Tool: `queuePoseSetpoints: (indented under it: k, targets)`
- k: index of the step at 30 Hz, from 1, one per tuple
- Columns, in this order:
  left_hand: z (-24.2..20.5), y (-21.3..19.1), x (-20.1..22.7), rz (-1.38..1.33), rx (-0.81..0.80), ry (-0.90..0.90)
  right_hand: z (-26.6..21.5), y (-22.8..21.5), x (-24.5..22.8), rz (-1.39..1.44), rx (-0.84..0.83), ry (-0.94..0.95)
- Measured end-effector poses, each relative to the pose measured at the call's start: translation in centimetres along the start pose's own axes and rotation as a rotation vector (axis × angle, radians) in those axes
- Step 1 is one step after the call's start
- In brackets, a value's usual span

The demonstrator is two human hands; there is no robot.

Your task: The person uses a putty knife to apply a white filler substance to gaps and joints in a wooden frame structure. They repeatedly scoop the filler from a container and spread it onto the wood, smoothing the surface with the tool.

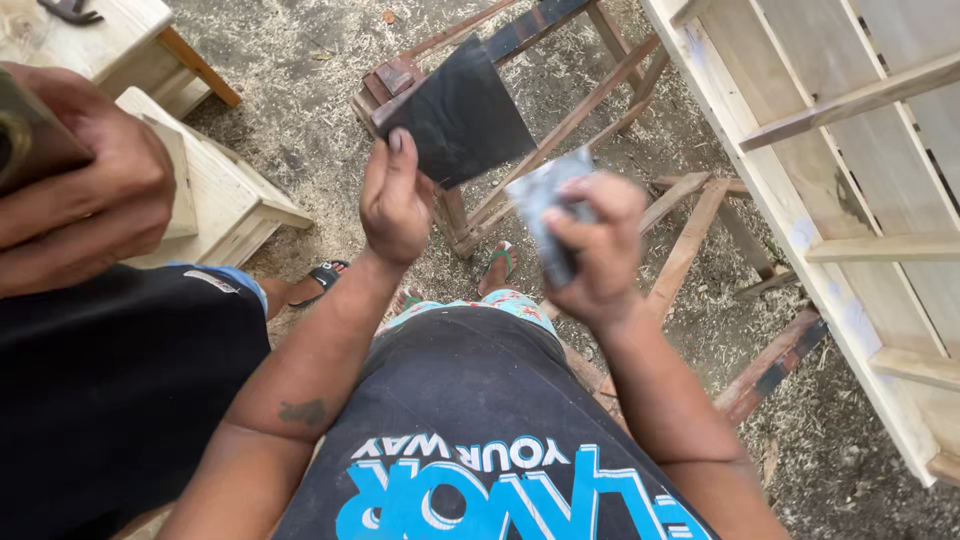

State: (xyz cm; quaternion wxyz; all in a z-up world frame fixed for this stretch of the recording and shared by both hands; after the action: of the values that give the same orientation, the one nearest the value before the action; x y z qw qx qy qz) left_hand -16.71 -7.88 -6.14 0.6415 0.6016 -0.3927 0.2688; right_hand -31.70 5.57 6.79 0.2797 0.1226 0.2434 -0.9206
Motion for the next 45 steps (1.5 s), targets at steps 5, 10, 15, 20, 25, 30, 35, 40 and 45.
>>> queuePoseSetpoints:
  k: [5,10,15,20,25,30,35,40,45]
  targets:
    - [-0.4,0.1,-1.7,0.019,0.062,-0.059,-3.1,3.7,-1.1,-0.05,-0.097,0.003]
    - [-3.0,5.5,2.9,0.037,-0.286,0.285,-2.7,4.9,-0.3,-0.057,-0.03,0.02]
    - [-4.1,6.5,3.2,0.053,-0.238,0.226,-0.2,4.7,-0.9,0.068,0.109,-0.015]
    - [-4.1,4.9,3.1,0.214,-0.246,0.355,1.2,4.3,-0.2,0.14,0.143,-0.021]
    - [-5.7,5.8,2.7,0.568,-0.328,0.698,2.9,2.4,2.9,0.299,0.312,0.129]
    - [-2.9,1.6,0.0,0.468,-0.107,0.256,2.6,-1.5,5.5,0.415,0.493,0.208]
    - [-1.2,2.0,3.4,0.472,0.037,0.49,0.1,2.2,4.2,0.271,0.213,0.029]
    - [-3.7,7.6,5.8,0.52,-0.073,0.851,-1.4,5.4,4.7,0.512,0.126,0.214]
    - [-3.9,9.7,1.6,0.753,-0.289,0.902,2.0,1.5,12.2,0.677,0.512,0.411]
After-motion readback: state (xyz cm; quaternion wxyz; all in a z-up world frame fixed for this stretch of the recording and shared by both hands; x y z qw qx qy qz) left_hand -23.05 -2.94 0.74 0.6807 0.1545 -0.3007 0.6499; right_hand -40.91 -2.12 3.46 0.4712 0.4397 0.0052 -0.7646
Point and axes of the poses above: each hand's wrist, its own z-axis towards the middle knuckle, its own y-axis out of the palm, x = y × z, the point moved 8 cm from there along z, towards the middle knuckle, and after that the axes turned 15 degrees about x, right-handed, at the moved point
